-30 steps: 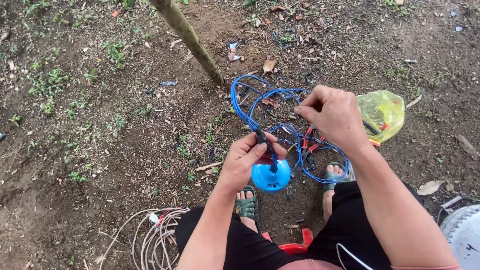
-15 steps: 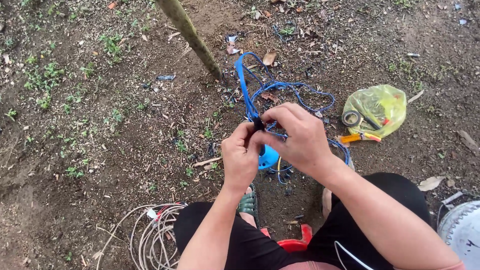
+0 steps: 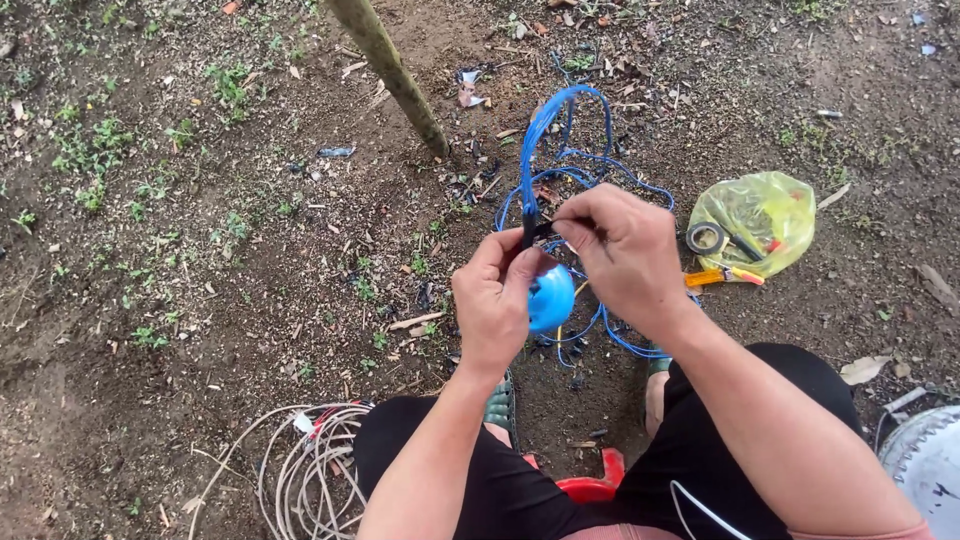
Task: The person is untangling a long blue electrical wire and organizing it while sitting outdoors.
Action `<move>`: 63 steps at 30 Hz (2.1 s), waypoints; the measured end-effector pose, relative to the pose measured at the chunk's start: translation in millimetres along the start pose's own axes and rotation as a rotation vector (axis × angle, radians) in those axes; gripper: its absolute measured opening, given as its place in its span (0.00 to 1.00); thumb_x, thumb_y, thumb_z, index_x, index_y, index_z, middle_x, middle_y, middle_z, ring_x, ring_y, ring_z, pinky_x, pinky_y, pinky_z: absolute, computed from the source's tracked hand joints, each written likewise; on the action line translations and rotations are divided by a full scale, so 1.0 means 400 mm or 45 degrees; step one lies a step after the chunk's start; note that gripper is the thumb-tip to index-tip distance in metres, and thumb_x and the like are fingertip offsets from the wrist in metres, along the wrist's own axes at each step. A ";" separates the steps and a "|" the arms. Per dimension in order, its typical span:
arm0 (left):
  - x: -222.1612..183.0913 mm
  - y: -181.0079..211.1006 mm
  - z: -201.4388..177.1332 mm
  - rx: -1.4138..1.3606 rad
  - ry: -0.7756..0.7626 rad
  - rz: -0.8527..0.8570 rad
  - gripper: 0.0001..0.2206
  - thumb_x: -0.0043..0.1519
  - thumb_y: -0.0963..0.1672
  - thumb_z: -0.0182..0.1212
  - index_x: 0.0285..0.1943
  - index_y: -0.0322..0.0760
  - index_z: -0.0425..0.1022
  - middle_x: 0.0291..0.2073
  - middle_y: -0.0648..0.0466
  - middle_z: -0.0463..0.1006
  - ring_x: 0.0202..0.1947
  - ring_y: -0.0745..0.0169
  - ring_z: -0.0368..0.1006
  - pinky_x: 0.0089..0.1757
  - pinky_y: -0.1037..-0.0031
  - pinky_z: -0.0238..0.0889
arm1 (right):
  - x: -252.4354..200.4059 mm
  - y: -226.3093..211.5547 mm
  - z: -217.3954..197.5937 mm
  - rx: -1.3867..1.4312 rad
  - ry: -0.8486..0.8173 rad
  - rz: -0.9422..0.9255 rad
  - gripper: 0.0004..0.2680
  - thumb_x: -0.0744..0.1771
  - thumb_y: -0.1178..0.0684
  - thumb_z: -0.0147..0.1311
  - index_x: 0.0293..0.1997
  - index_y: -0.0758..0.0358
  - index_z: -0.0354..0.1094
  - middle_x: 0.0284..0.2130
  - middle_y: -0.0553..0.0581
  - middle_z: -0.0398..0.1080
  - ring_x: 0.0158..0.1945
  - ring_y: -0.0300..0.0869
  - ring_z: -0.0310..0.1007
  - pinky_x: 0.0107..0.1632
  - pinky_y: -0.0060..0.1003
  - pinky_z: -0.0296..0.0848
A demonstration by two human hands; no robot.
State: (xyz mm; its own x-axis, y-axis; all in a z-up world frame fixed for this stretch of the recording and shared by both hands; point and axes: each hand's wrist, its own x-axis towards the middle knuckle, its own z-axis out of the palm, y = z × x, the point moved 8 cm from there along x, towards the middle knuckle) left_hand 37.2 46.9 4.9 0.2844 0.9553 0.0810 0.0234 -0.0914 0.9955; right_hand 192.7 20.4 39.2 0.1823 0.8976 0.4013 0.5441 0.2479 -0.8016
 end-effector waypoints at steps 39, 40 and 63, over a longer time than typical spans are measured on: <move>-0.006 -0.052 -0.004 0.152 -0.304 -0.034 0.17 0.70 0.42 0.52 0.67 0.33 0.71 0.26 0.58 0.79 0.29 0.71 0.72 0.35 0.78 0.65 | 0.058 0.021 -0.102 -0.212 0.038 0.110 0.10 0.68 0.64 0.64 0.54 0.64 0.72 0.50 0.63 0.72 0.48 0.45 0.71 0.44 0.33 0.74; -0.010 -0.068 0.002 0.154 -0.304 -0.036 0.17 0.70 0.42 0.52 0.67 0.33 0.71 0.26 0.58 0.79 0.29 0.71 0.72 0.35 0.78 0.65 | 0.051 0.007 -0.078 -0.210 0.037 0.111 0.10 0.68 0.64 0.64 0.54 0.64 0.72 0.50 0.63 0.72 0.48 0.45 0.71 0.44 0.33 0.74; 0.022 -0.171 0.078 -0.623 -0.304 -0.150 0.12 0.69 0.42 0.58 0.56 0.27 0.75 0.22 0.46 0.77 0.23 0.66 0.72 0.27 0.79 0.66 | -0.029 -0.076 -0.027 -0.303 0.184 -0.460 0.08 0.69 0.52 0.64 0.29 0.60 0.75 0.41 0.50 0.75 0.44 0.47 0.68 0.49 0.41 0.69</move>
State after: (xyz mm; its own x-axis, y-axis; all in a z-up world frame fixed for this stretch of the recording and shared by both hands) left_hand 68.1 52.8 -63.8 0.5172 0.8558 0.0110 -0.3632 0.2078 0.9083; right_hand 182.7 -1.5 63.7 0.0495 0.7048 0.7077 0.7637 0.4299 -0.4815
